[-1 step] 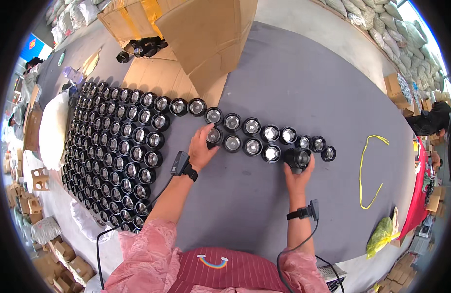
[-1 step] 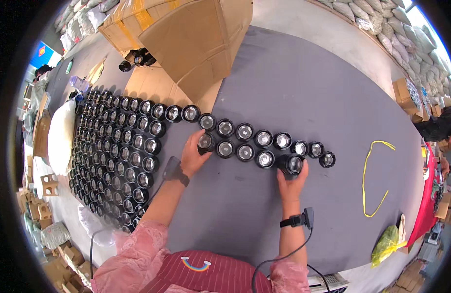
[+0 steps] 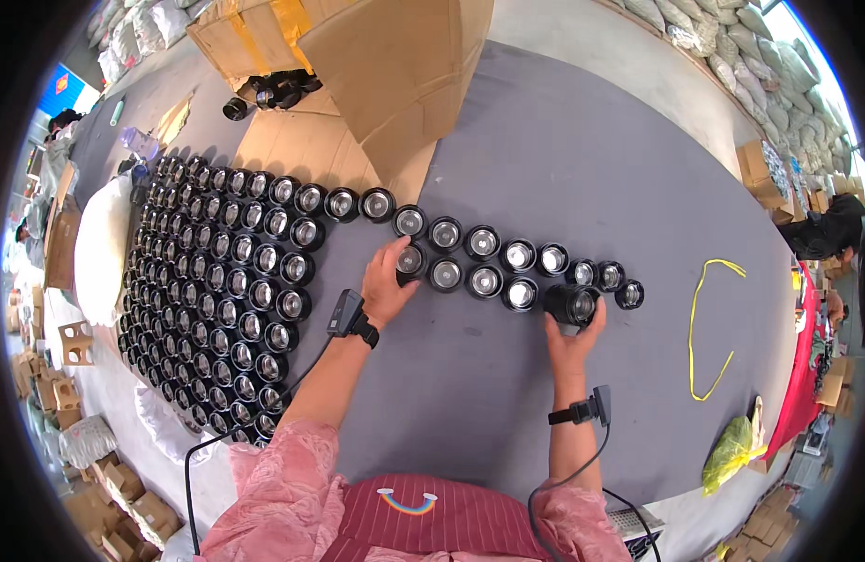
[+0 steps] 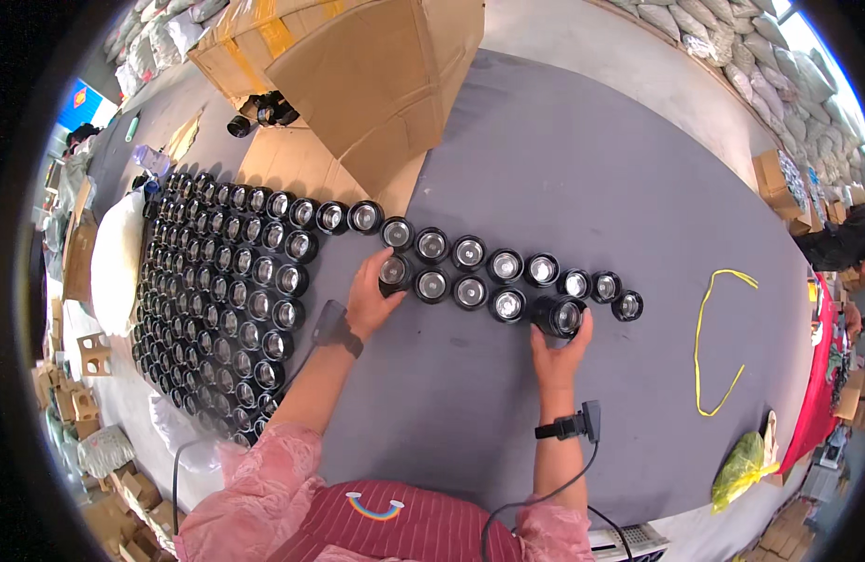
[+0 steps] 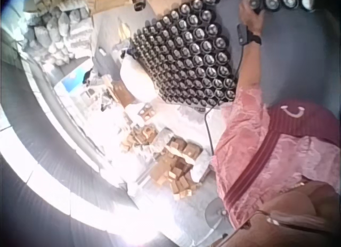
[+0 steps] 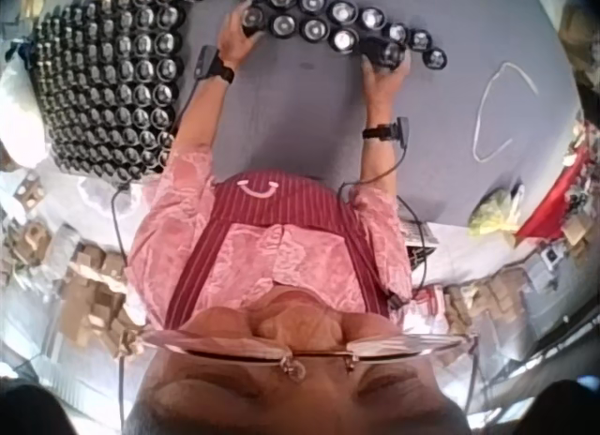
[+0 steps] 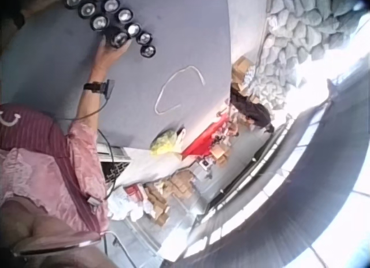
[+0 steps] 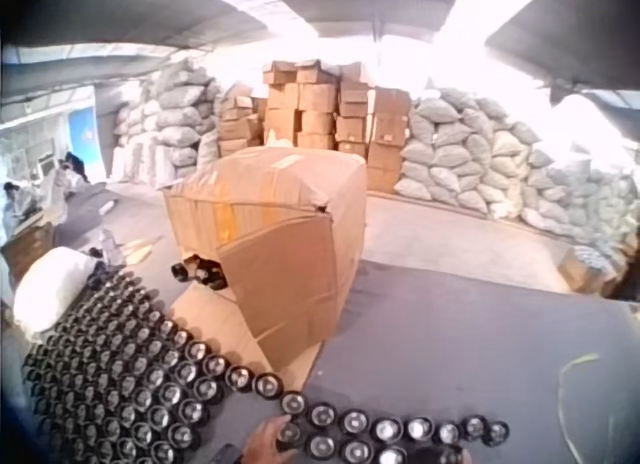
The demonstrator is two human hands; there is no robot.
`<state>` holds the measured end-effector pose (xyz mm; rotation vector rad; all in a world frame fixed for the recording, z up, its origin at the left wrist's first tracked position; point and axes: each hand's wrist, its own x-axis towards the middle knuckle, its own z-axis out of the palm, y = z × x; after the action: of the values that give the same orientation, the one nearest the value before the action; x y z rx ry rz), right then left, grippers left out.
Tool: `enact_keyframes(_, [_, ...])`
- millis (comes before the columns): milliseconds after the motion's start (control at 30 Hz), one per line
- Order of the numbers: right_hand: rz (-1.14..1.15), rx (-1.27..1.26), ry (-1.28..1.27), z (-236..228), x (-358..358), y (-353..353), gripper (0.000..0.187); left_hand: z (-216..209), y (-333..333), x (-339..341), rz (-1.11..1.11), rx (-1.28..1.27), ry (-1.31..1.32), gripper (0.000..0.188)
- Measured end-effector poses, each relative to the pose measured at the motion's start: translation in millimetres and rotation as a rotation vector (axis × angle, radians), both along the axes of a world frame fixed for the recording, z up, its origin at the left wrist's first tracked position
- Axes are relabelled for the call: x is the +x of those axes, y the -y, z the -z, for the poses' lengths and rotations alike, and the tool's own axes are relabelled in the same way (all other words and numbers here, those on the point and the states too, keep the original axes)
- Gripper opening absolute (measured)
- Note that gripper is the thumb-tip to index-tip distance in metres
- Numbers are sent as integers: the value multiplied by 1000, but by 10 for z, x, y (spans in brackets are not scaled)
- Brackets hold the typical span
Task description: Sorting, checking, and cleaning cylindrical lens components in a manufacturing setting.
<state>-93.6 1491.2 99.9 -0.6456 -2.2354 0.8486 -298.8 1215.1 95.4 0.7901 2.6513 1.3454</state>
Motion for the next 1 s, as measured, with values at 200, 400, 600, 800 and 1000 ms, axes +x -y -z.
enact_keyframes(200, [-163, 30, 46, -108, -194, 269, 90, -160, -63, 36, -44, 40, -24, 78])
enact_keyframes(400, [-244, 134, 33, 40, -266, 300, 89, -462, -235, 230, 7, 182, -15, 77])
enact_keyframes(600, [-213, 46, 38, 237, -242, 300, 99, -189, -489, 291, 190, 76, 23, 77])
enact_keyframes(800, [-230, 106, 42, 230, -293, 283, 99, 17, -414, 268, 198, 147, 66, 92])
enact_keyframes(1000, [-238, 90, 31, 277, -270, 258, 99, 75, -434, 266, 165, 129, 18, 99])
